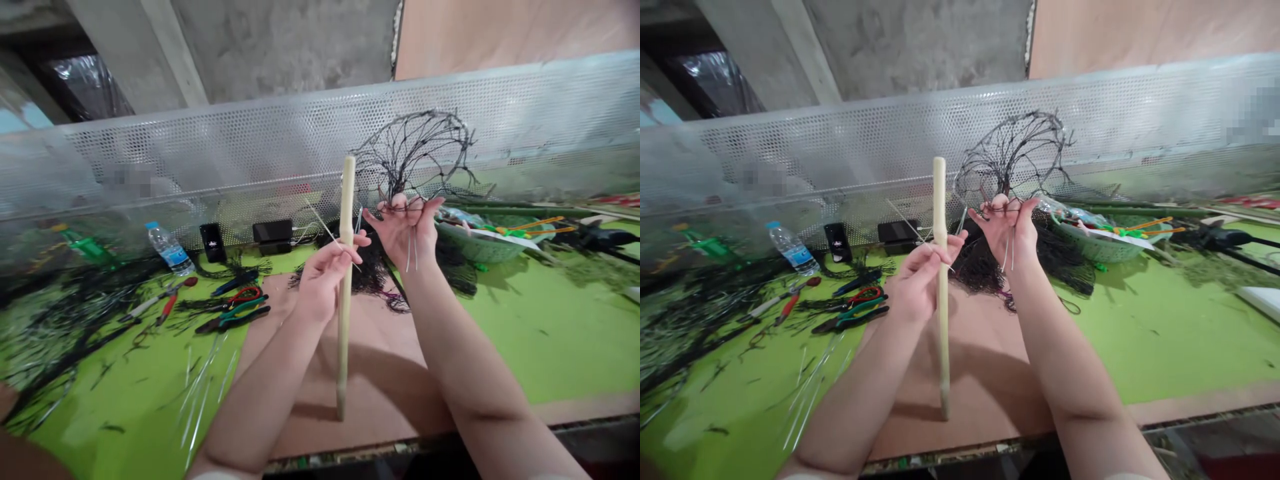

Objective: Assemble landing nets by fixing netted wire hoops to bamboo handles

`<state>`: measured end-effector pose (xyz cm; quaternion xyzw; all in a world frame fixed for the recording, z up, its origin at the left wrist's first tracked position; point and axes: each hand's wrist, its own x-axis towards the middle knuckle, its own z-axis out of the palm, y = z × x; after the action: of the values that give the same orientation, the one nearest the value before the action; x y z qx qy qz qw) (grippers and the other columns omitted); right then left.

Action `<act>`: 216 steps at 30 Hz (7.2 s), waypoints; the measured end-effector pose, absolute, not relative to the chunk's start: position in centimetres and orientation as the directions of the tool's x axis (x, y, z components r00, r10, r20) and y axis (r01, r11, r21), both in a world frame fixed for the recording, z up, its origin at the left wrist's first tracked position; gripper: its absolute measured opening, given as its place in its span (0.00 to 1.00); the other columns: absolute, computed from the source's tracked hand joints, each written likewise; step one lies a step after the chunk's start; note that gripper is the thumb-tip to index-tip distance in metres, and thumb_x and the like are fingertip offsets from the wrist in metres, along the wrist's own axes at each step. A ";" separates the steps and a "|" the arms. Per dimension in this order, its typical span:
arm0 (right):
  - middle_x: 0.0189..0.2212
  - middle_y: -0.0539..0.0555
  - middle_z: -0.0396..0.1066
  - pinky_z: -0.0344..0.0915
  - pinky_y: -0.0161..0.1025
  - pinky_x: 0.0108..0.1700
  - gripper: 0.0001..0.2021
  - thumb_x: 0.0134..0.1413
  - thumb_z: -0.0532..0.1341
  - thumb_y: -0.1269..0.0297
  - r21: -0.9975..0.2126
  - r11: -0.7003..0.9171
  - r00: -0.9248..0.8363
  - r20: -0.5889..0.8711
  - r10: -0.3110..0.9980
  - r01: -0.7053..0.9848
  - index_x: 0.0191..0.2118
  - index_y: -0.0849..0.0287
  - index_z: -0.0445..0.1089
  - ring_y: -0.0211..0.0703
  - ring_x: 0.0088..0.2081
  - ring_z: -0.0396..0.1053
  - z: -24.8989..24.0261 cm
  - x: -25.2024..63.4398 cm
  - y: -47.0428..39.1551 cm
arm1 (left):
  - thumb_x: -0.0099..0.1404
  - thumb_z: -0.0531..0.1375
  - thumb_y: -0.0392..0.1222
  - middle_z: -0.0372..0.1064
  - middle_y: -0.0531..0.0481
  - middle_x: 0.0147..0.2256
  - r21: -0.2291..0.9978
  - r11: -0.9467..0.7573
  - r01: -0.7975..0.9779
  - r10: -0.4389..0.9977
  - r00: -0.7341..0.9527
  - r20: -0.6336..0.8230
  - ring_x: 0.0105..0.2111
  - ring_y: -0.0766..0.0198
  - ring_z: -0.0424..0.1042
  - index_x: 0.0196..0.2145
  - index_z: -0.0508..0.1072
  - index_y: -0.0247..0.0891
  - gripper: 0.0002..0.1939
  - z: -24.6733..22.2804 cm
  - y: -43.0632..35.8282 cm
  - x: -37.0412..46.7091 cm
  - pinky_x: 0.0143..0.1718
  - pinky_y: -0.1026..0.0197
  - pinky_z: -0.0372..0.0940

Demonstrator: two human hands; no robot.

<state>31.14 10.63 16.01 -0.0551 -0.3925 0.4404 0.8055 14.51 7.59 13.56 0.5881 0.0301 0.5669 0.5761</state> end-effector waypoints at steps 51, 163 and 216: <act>0.37 0.49 0.76 0.80 0.37 0.34 0.30 0.36 0.76 0.71 -0.696 0.461 0.098 0.495 0.863 -0.551 0.19 0.60 0.47 0.37 0.33 0.76 17.4 31.8 -2.4 | 0.53 0.67 0.33 0.65 0.50 0.23 0.889 -0.171 0.426 0.951 0.307 0.036 0.38 0.55 0.70 0.18 0.65 0.40 0.15 3.4 2.4 7.5 0.45 0.56 0.61; 0.26 0.48 0.66 0.54 0.33 0.16 0.14 0.49 0.70 0.50 -0.861 0.302 0.134 0.271 0.953 -0.409 0.35 0.55 0.75 0.32 0.21 0.58 8.8 27.6 -4.2 | 0.73 0.54 0.42 0.68 0.52 0.28 0.953 -0.300 -0.037 0.936 0.180 0.302 0.28 0.66 0.68 0.31 0.65 0.40 0.11 6.5 -5.0 18.1 0.30 0.62 0.62; 0.43 0.56 0.78 0.72 0.34 0.20 0.18 0.58 0.64 0.52 -0.937 0.088 -0.344 0.210 0.915 -0.337 0.48 0.59 0.71 0.37 0.25 0.73 8.7 32.1 -3.4 | 0.75 0.50 0.43 0.62 0.58 0.23 0.938 0.102 -0.331 0.896 0.440 0.058 0.14 0.76 0.57 0.40 0.67 0.40 0.09 7.5 -4.4 18.5 0.17 0.70 0.51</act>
<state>32.14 -3.40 8.75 -0.2690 -0.5370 0.6194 0.5056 18.49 -4.37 7.46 0.4990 0.2830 0.4474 0.6861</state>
